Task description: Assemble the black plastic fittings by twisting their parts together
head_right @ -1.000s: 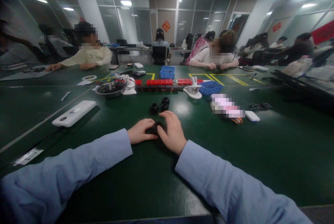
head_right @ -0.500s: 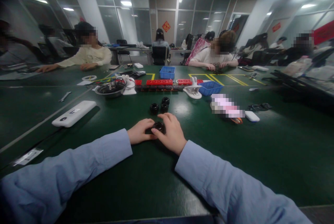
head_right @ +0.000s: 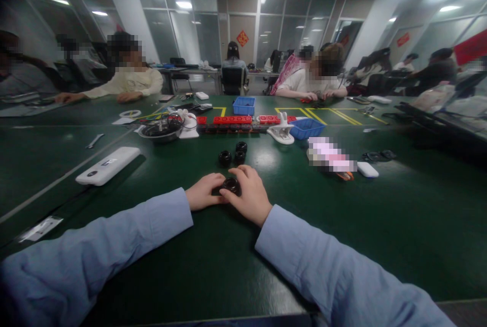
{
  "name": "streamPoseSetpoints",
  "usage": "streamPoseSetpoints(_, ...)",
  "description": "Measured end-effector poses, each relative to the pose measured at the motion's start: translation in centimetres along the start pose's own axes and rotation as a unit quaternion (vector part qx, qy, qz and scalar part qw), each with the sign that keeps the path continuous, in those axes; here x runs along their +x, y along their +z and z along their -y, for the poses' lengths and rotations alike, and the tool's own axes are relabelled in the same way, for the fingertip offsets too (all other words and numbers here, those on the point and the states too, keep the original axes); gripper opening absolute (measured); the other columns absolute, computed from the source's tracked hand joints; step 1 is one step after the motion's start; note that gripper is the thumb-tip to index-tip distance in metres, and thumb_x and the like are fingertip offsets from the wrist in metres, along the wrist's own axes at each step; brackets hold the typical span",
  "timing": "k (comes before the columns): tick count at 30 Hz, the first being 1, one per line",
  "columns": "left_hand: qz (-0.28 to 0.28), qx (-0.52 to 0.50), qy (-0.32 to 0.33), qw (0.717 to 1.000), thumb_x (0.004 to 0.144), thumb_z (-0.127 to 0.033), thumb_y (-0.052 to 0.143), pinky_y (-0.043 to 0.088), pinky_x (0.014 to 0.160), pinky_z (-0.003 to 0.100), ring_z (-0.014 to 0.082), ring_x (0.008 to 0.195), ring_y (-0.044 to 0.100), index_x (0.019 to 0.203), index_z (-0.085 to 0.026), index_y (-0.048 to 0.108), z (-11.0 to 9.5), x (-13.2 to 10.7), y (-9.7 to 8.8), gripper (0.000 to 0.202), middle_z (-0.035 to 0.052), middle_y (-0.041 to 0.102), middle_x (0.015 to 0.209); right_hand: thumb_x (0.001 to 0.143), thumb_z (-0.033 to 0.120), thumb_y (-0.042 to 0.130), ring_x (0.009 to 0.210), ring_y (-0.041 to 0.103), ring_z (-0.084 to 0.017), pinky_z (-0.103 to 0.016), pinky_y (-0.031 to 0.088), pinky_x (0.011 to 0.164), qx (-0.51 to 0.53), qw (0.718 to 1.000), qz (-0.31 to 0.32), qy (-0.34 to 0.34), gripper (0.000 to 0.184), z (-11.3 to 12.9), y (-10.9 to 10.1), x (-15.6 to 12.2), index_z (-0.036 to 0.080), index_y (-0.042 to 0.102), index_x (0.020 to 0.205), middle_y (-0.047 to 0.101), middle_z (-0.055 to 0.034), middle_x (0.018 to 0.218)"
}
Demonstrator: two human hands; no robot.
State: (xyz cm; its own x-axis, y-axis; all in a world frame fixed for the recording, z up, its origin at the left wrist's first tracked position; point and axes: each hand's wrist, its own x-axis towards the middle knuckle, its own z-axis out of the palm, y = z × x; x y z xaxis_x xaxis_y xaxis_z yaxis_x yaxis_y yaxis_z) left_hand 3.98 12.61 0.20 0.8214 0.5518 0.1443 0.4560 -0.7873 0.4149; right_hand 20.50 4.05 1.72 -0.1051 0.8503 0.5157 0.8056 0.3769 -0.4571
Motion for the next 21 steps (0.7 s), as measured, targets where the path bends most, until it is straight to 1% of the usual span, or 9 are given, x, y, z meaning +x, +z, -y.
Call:
streamPoseSetpoints(10, -0.003, -0.003, -0.002, 1.0, 0.075, -0.051, 0.062, 0.041, 0.078, 0.035, 0.022, 0.086, 0.052, 0.096, -0.017, 0.061, -0.04, -0.02, -0.05, 0.04, 0.0055, 0.057, 0.092, 0.076, 0.037, 0.063, 0.109, 0.046, -0.026, -0.045, 0.042, 0.094, 0.002, 1.0, -0.008, -0.003, 0.041, -0.05, 0.05, 0.01, 0.018, 0.053, 0.111, 0.049, -0.0111, 0.115)
streamPoseSetpoints(16, 0.001, -0.007, -0.006, 1.0, 0.074, -0.05, 0.063, 0.041, 0.078, 0.035, 0.0225, 0.087, 0.052, 0.095, -0.016, 0.061, -0.14, 0.01, -0.14, 0.04, 0.0061, 0.057, 0.092, 0.076, 0.036, 0.063, 0.108, 0.046, -0.026, -0.043, 0.042, 0.094, 0.0, 1.0, -0.001, 0.001, 0.041, 0.11, -0.02, 0.03, 0.016, 0.054, 0.111, 0.049, -0.0112, 0.115)
streamPoseSetpoints(21, -0.001, -0.013, -0.001, 1.0, 0.074, -0.05, 0.063, 0.041, 0.08, 0.035, 0.0222, 0.089, 0.053, 0.096, -0.017, 0.06, 0.03, 0.0, -0.02, 0.039, 0.0057, 0.058, 0.094, 0.077, 0.033, 0.064, 0.099, 0.048, -0.024, -0.04, 0.044, 0.088, -0.01, 1.0, -0.004, -0.016, 0.037, 0.29, -0.13, 0.03, 0.017, 0.056, 0.11, 0.053, -0.0094, 0.105)
